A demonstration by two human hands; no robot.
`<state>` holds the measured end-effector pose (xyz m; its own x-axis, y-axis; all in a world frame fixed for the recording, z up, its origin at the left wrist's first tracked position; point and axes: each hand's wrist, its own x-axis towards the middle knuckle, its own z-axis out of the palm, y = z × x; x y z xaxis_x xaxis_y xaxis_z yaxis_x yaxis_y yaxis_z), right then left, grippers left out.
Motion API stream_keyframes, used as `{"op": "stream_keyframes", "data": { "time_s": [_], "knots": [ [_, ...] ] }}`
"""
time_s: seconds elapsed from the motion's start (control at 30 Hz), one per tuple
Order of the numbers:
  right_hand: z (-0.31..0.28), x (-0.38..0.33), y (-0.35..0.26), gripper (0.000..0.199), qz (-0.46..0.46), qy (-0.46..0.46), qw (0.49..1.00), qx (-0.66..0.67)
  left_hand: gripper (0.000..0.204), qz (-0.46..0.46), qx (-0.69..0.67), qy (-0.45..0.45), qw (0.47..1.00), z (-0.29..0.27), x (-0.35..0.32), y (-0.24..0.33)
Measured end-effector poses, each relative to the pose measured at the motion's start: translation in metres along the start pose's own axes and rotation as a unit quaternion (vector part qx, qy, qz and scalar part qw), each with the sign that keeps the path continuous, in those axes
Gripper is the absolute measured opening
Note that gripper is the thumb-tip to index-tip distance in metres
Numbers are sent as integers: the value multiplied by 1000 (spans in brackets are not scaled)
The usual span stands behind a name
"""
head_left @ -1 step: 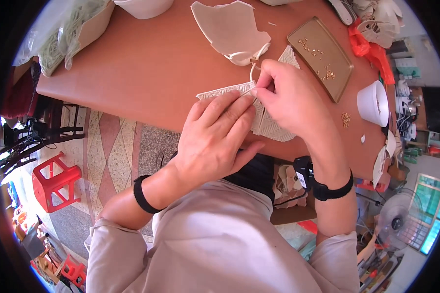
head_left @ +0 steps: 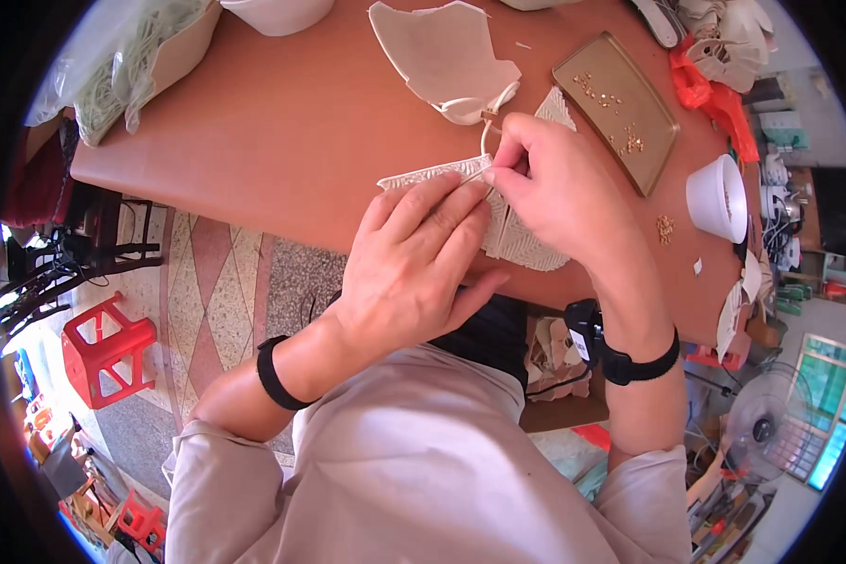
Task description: Assembling and stitching components for a shoe upper at a workstation.
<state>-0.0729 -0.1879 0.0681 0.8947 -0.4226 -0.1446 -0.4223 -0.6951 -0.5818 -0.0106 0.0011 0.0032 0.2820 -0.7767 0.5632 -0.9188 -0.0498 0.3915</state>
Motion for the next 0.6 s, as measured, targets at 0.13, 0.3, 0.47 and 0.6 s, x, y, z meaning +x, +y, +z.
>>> {"op": "stream_keyframes", "data": {
  "time_s": [0.13,0.3,0.47,0.6],
  "knots": [
    [0,2,1,8,3,-6,1000,10,58,-14,-5,3,1000,-1,1,1],
    [0,1,0,7,-10,2,1000,1,55,-21,-19,-13,1000,-8,10,3],
    [2,-4,0,10,8,23,999,32,53,-7,-11,-1,1000,-4,9,-3],
    [-1,-31,28,11,-44,143,964,219,54,1,-16,21,1000,3,7,-4]
  ]
}}
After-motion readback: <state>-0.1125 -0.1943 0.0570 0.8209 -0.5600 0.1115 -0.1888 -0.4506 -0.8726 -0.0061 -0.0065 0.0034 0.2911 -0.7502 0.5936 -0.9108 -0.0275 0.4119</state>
